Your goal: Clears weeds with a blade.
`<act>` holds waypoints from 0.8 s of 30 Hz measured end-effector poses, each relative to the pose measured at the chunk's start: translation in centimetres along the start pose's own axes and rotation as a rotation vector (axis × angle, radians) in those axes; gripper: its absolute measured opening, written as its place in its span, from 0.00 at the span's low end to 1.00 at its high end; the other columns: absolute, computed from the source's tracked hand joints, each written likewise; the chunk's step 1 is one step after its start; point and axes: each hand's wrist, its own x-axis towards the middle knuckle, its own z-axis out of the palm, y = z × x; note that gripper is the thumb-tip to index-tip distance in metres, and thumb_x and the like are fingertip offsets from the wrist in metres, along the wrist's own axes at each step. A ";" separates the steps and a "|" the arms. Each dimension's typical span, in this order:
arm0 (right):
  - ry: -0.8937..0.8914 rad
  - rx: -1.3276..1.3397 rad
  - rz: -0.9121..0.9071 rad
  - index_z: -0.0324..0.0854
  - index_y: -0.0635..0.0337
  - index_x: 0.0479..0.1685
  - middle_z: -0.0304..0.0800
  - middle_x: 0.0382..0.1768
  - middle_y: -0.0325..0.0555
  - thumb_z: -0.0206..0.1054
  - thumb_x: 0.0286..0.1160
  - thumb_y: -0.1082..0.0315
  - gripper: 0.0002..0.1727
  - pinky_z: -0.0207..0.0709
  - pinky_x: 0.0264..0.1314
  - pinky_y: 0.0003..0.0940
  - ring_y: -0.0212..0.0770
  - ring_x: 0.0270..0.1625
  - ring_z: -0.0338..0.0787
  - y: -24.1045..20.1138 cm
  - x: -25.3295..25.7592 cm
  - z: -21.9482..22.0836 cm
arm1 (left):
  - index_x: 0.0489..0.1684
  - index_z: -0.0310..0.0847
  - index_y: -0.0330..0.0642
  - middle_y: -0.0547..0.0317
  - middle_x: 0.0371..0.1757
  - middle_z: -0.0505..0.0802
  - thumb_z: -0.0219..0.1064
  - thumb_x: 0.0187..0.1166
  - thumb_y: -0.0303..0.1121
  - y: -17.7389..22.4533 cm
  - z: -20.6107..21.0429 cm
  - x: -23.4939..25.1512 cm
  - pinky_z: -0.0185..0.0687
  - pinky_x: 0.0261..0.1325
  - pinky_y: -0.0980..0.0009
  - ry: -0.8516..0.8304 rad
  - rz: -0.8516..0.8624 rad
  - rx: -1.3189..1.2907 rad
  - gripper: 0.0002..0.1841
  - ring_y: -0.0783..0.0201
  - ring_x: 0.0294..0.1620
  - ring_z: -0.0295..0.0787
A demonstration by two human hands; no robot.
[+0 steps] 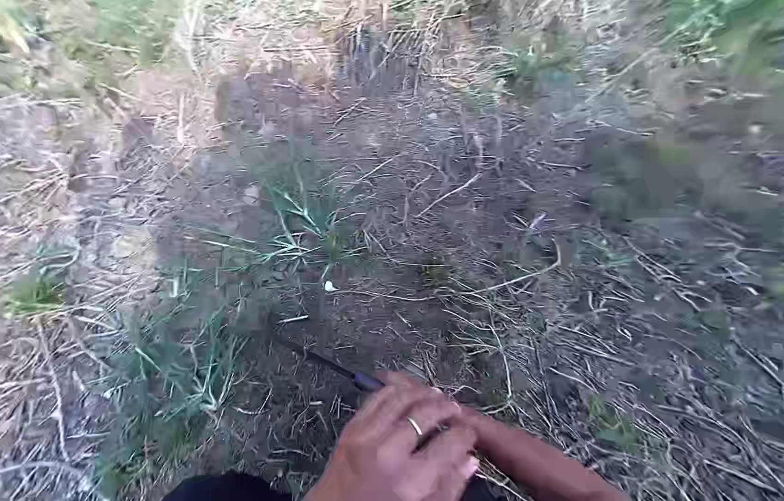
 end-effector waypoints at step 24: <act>0.308 0.516 0.337 0.69 0.75 0.81 0.71 0.82 0.70 0.44 0.97 0.59 0.28 0.56 0.91 0.55 0.59 0.87 0.69 5.8 -6.2 3.3 | 0.45 0.90 0.26 0.32 0.46 0.95 0.63 0.83 0.32 -8.7 3.9 4.7 0.86 0.61 0.51 -0.175 -0.073 0.028 0.15 0.40 0.51 0.93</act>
